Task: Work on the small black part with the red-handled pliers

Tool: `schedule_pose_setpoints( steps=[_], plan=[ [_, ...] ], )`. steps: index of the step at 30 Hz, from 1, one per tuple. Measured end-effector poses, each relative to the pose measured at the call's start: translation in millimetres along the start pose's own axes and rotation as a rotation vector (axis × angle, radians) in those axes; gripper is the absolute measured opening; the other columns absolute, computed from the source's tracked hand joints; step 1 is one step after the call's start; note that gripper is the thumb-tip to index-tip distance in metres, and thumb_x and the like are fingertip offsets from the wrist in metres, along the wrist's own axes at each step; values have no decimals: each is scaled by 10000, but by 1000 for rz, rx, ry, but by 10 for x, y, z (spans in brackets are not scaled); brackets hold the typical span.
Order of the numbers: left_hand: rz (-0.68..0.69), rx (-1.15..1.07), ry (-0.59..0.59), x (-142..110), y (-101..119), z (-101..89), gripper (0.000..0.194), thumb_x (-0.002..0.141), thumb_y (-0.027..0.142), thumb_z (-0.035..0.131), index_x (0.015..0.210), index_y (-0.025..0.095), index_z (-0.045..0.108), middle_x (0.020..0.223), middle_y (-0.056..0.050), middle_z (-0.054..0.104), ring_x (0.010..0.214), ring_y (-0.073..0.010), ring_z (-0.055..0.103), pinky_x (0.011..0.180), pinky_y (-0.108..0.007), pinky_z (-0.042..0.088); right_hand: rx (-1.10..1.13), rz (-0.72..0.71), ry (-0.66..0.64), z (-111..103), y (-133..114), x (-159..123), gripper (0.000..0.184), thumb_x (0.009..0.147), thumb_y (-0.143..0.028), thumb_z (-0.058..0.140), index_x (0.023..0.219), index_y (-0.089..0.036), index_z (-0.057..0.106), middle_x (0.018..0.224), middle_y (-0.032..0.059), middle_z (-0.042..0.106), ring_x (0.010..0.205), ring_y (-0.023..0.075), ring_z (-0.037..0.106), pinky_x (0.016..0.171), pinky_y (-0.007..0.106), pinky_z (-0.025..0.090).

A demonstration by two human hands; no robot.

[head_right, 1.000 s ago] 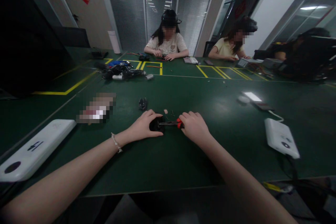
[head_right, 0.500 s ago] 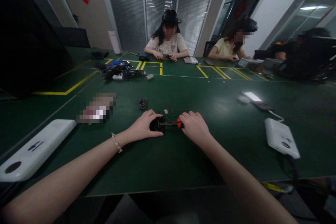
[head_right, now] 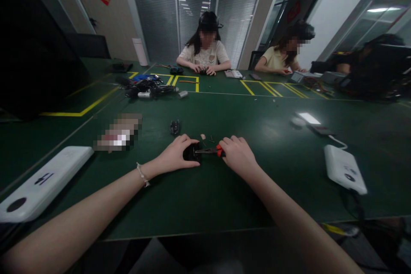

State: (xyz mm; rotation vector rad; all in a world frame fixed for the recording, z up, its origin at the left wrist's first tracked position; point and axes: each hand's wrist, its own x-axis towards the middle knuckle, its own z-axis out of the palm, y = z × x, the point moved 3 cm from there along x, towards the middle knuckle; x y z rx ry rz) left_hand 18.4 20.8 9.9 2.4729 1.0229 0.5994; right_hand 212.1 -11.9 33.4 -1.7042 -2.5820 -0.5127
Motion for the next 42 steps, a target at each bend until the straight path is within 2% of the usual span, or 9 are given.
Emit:
schedule_pose_setpoints(
  steps=[5, 14, 21, 42],
  plan=[
    [-8, -6, -15, 0, -1, -2, 624, 644, 544, 624, 1162, 239, 455, 1006, -46, 457, 913, -235, 467, 765, -369, 432, -31, -12, 31, -31, -6, -5, 242, 649, -173, 598, 890, -172, 578, 895, 59, 597, 809, 212, 483, 683, 327, 350],
    [-16, -16, -24, -1, -2, -6, 638, 645, 553, 617, 1174, 240, 445, 1017, -48, 454, 920, -237, 463, 763, -371, 432, -15, 6, -3, -4, 0, -11, 266, 658, -190, 588, 924, -167, 577, 918, 59, 597, 824, 215, 490, 704, 340, 359],
    [-27, -18, -27, 4, -9, -5, 649, 638, 565, 614, 1176, 244, 445, 1017, -49, 459, 922, -244, 469, 762, -380, 433, -23, -4, 15, -10, 0, -9, 209, 676, -183, 550, 884, -187, 574, 888, 59, 597, 809, 212, 488, 683, 332, 356],
    [-22, -17, -24, 1, 10, -11, 634, 643, 556, 615, 1166, 237, 452, 1014, -49, 457, 919, -240, 465, 760, -371, 432, -29, -13, 25, -16, -3, -9, 220, 666, -186, 571, 885, -176, 571, 897, 66, 596, 820, 215, 488, 692, 339, 349]
  ],
)
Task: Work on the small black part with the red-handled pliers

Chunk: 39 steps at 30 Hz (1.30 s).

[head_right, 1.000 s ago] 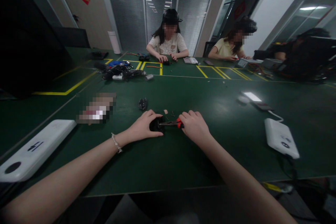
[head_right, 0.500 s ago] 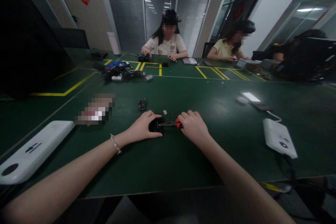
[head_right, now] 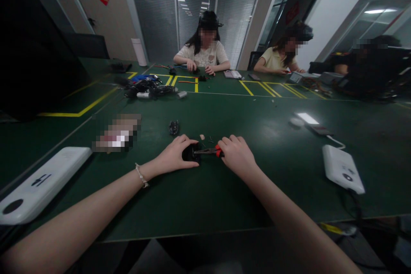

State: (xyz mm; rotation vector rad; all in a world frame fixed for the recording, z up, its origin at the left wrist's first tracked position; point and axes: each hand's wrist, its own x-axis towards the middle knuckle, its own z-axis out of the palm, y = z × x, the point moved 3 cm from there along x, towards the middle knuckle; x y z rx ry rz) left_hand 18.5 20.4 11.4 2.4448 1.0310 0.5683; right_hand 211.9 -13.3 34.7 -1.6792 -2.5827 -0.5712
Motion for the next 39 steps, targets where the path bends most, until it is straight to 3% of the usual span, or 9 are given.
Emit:
schedule_pose_setpoints(
  steps=[6, 39],
  plan=[
    [-18, -7, -17, -2, 11, -15, 637, 641, 557, 613, 1171, 244, 451, 1020, -47, 457, 933, -247, 463, 766, -379, 426, 13, 19, -45, 9, -7, 4, 245, 661, -180, 574, 906, -172, 575, 904, 66, 599, 821, 212, 493, 696, 336, 353],
    [-8, -6, -2, -5, -6, -7, 647, 639, 557, 618, 1175, 237, 446, 1024, -50, 457, 927, -244, 465, 768, -375, 431, -3, 8, -35, -3, -9, 3, 264, 666, -206, 574, 927, -171, 578, 917, 71, 594, 836, 219, 493, 711, 341, 357]
  ],
)
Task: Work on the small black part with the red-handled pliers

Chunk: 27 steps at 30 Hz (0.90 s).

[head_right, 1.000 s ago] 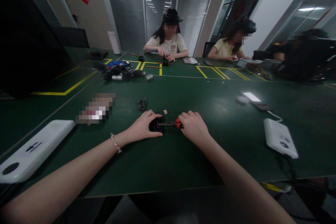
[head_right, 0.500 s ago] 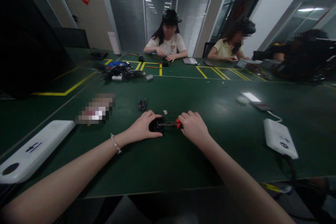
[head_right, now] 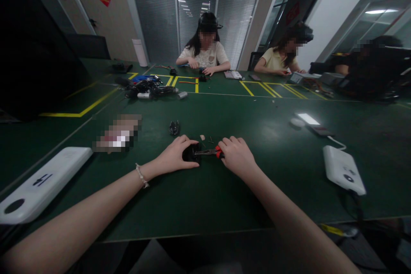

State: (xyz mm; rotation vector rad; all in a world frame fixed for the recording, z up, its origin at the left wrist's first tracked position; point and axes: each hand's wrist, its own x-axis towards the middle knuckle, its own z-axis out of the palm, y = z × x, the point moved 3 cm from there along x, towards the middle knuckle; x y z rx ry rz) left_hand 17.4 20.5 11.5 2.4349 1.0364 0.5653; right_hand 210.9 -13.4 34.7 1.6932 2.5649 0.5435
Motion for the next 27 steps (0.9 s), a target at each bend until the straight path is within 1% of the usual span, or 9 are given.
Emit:
schedule_pose_setpoints(
  steps=[3, 7, 18, 27],
  plan=[
    [10, 1, 3, 5, -6, 8, 643, 640, 560, 618, 1167, 231, 450, 1019, -49, 457, 924, -239, 464, 774, -371, 431, 11, 6, -10, -2, -1, 2, 279, 661, -203, 579, 938, -168, 578, 933, 71, 590, 843, 219, 493, 719, 341, 360],
    [21, 17, 14, 8, -12, 15, 636, 641, 549, 625, 1166, 234, 451, 1013, -48, 455, 923, -238, 463, 789, -377, 425, 21, 20, -27, -2, 1, 5, 243, 669, -205, 570, 909, -168, 582, 922, 70, 591, 836, 218, 494, 710, 334, 359],
    [17, 6, 1, 6, -20, 14, 640, 646, 560, 612, 1174, 240, 443, 1017, -45, 452, 919, -233, 465, 770, -367, 435, -18, 1, 24, 24, 11, -5, 220, 673, -191, 564, 892, -180, 575, 894, 63, 599, 805, 212, 500, 678, 330, 350],
    [12, 12, 2, 8, -11, 14, 641, 646, 563, 611, 1173, 240, 444, 1020, -45, 454, 918, -233, 465, 770, -368, 435, -22, 0, 23, 28, 9, -13, 239, 665, -198, 584, 903, -183, 573, 900, 57, 599, 809, 208, 495, 689, 334, 345]
  ],
)
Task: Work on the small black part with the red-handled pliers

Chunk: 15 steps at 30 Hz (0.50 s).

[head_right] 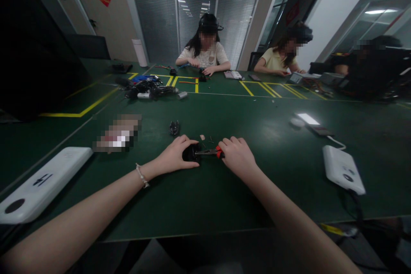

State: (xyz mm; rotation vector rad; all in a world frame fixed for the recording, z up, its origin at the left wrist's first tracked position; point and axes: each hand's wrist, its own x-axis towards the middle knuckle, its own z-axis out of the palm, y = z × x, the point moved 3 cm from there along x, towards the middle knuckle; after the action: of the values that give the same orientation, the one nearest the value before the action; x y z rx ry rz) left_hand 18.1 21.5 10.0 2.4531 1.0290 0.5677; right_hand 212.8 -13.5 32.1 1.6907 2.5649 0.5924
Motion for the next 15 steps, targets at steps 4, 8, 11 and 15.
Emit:
schedule_pose_setpoints(
  steps=[4, 8, 11, 15],
  plan=[
    [-3, -5, -1, 0, -6, 3, 642, 641, 566, 613, 1170, 243, 447, 1017, -44, 455, 921, -234, 464, 767, -366, 434, -25, -8, 12, -32, -8, 2, 260, 663, -197, 597, 921, -171, 572, 920, 58, 595, 830, 217, 486, 708, 341, 339],
    [-4, -5, -3, 3, -2, 0, 637, 643, 559, 616, 1170, 242, 449, 1017, -46, 455, 919, -234, 465, 768, -367, 432, -32, -8, -2, -38, -14, 3, 257, 670, -201, 589, 924, -166, 575, 925, 65, 596, 832, 222, 485, 702, 340, 336],
    [5, 5, 8, 3, 7, -1, 635, 641, 548, 623, 1167, 236, 453, 1016, -50, 457, 922, -238, 464, 778, -372, 424, -11, -1, -17, -22, -11, 4, 218, 682, -198, 569, 898, -170, 578, 906, 63, 599, 819, 218, 488, 687, 333, 337],
    [8, 2, 11, 0, 8, 0, 633, 642, 548, 622, 1166, 235, 453, 1021, -51, 458, 920, -238, 465, 774, -368, 424, -8, -1, -10, -12, -5, 7, 226, 677, -192, 574, 901, -172, 576, 910, 60, 598, 823, 218, 487, 696, 335, 339]
  ],
)
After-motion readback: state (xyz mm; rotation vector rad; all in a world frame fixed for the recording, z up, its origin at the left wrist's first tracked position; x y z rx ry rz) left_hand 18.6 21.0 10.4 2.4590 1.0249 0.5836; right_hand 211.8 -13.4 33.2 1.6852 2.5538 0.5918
